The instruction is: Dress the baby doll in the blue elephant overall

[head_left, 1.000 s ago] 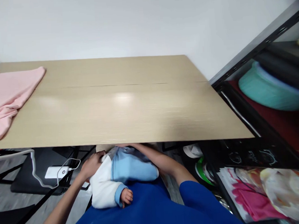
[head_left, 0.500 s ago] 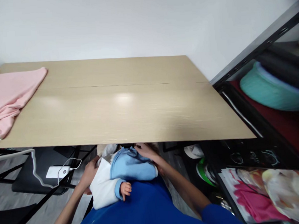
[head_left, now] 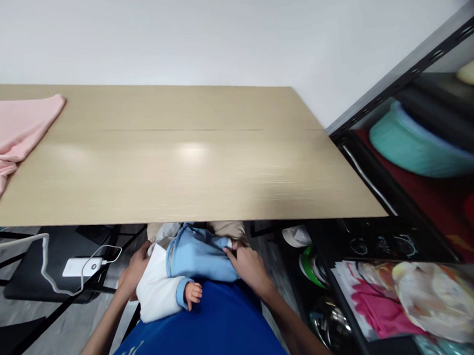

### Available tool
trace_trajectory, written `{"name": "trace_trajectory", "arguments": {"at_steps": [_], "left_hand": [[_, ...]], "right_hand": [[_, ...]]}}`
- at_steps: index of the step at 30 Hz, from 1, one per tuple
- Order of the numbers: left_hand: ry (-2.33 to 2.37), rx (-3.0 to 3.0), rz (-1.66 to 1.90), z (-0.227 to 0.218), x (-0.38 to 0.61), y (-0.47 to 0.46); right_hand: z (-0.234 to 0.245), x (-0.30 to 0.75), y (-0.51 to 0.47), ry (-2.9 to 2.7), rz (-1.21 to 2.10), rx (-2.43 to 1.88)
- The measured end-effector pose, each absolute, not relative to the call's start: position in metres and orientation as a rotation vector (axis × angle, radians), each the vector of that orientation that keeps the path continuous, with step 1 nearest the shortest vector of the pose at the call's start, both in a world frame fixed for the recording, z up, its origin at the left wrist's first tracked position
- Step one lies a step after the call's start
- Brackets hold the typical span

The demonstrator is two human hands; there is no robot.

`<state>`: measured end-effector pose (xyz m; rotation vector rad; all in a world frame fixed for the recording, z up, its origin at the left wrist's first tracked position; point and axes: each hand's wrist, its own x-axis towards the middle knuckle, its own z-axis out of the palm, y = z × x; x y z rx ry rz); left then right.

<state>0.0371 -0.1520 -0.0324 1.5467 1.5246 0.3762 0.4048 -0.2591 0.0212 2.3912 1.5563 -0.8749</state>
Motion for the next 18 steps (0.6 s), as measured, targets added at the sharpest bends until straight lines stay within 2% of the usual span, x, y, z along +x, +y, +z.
{"name": "trace_trajectory", "arguments": {"at_steps": [18], "left_hand": [[1.574, 1.564, 0.325, -0.037, 0.033, -0.152]], "right_hand": [[0.023, 0.399, -0.253, 1.667, -0.959, 2.389]]}}
